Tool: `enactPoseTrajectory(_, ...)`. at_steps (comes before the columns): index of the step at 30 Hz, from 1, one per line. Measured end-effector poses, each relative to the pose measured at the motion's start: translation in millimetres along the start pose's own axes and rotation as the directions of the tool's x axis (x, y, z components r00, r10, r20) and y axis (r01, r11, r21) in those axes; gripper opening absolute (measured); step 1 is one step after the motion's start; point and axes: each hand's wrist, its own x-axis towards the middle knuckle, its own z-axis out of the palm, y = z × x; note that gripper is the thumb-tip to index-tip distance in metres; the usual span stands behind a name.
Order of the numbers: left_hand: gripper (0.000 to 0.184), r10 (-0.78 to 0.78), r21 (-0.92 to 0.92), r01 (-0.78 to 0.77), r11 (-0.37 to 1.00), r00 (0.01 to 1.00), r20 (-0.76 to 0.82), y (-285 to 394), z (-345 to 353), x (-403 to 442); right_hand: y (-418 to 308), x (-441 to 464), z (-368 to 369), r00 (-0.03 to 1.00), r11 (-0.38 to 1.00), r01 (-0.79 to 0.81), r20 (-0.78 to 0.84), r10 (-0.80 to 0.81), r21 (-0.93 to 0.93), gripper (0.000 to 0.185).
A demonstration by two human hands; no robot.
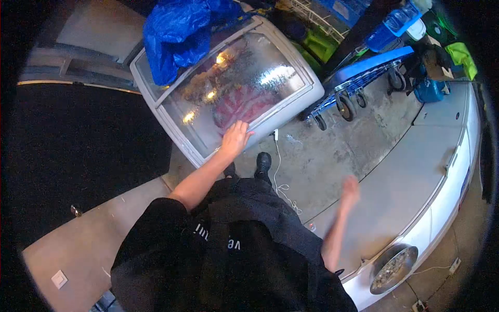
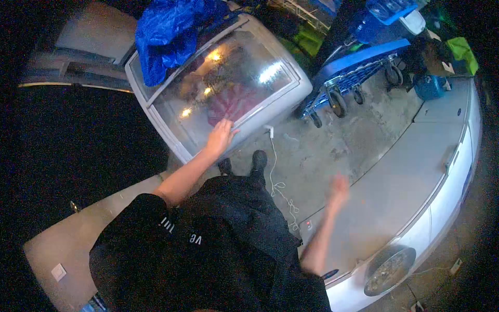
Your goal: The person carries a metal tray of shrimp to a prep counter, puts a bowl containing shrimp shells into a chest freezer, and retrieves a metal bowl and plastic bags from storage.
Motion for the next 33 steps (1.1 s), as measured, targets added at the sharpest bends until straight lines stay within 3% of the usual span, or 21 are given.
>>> enactPoseTrajectory(1,0.023,-0.007,-0.004,0.007,1.0,1.0,0.001,0,-1,0,-36,16,80,0.98,0.987,0.087,0.191,-0.059,-0.139,0.026)
enactPoseTrajectory(2,0.021,0.034,0.026,-0.035,0.999,0.999,0.031,1,-1,-2,-139,31,128,0.817,0.896,0.31,0.571,-0.081,-0.317,0.028)
enactPoseTrajectory(3,0.02,0.074,0.056,-0.078,0.995,0.995,0.062,1,-1,-4,-180,30,169,0.647,0.72,0.693,0.473,-0.598,-0.037,0.03)
enactPoseTrajectory(4,0.02,0.08,0.054,-0.083,0.995,0.996,0.049,1,0,-1,-203,39,204,0.572,0.641,0.767,0.455,-0.683,-0.001,0.032)
enactPoseTrajectory(6,0.017,0.116,0.03,-0.116,0.993,0.993,0.006,0,4,-3,-222,60,243,0.476,0.552,0.834,0.479,-0.738,0.022,0.032)
enactPoseTrajectory(7,0.016,0.12,0.05,-0.124,0.991,0.989,0.086,-5,4,-3,-218,69,251,0.471,0.542,0.84,0.475,-0.744,0.016,0.032)
enactPoseTrajectory(9,0.016,0.149,0.035,-0.152,0.988,0.986,0.071,-5,-2,0,-205,84,262,0.297,0.389,0.921,0.623,-0.724,0.012,0.029)
enactPoseTrajectory(10,0.016,0.174,0.023,-0.176,0.984,0.982,0.066,-6,-3,3,-203,91,267,0.294,0.38,0.925,0.622,-0.725,0.005,0.029)
enactPoseTrajectory(12,0.015,0.21,0.04,-0.211,0.977,0.978,0.02,-10,-2,5,-205,101,269,0.1,0.224,0.968,0.651,-0.753,0.111,0.026)
enactPoseTrajectory(14,0.015,0.193,0.044,-0.199,0.979,0.975,0.114,-12,-7,1,-207,95,268,0.098,0.243,0.96,0.653,-0.751,0.136,0.029)
enactPoseTrajectory(16,0.014,0.153,0.021,-0.156,0.988,0.983,0.104,-13,-15,-3,-215,84,270,0.149,0.325,0.937,0.694,-0.705,0.128,0.029)
enactPoseTrajectory(17,0.014,0.116,0.003,-0.116,0.993,0.989,0.096,-13,-16,-5,-224,78,265,0.163,0.3,0.946,0.613,-0.773,0.126,0.03)
enactPoseTrajectory(20,0.013,0.108,-0.038,-0.107,0.994,0.994,0.03,0,-6,-7,-217,80,253,0.197,0.344,0.93,0.614,-0.764,0.13,0.031)
enactPoseTrajectory(21,0.014,0.109,-0.045,-0.107,0.993,0.993,0.041,-1,-2,-2,-217,86,255,0.194,0.343,0.93,0.619,-0.761,0.13,0.031)
enactPoseTrajectory(23,0.014,0.109,-0.08,-0.103,0.991,0.991,0.079,-4,1,5,-214,103,256,0.052,0.231,0.96,0.71,-0.702,0.159,0.032)
enactPoseTrajectory(26,0.019,0.115,-0.162,-0.087,0.983,0.978,0.172,-6,3,8,-211,105,259,0.016,0.181,0.97,0.701,-0.713,0.162,0.034)
enactPoseTrajectory(28,0.02,0.025,-0.102,-0.005,0.995,0.982,0.189,-15,-4,14,-212,104,270,0.019,0.178,0.971,0.696,-0.718,0.158,0.035)
enactPoseTrajectory(29,0.021,0.13,-0.074,-0.123,0.99,0.986,0.102,-21,4,9,-206,99,270,0.07,0.213,0.968,0.673,-0.737,0.133,0.034)
enactPoseTrajectory(30,0.023,0.054,-0.07,-0.041,0.997,0.979,0.196,-11,6,4,-205,93,266,0.121,0.248,0.962,0.647,-0.753,0.11,0.034)
enactPoseTrajectory(33,0.025,0.057,-0.082,-0.031,0.996,0.94,0.337,2,-11,9,-202,96,259,0.049,0.214,0.966,0.702,-0.711,0.148,0.032)
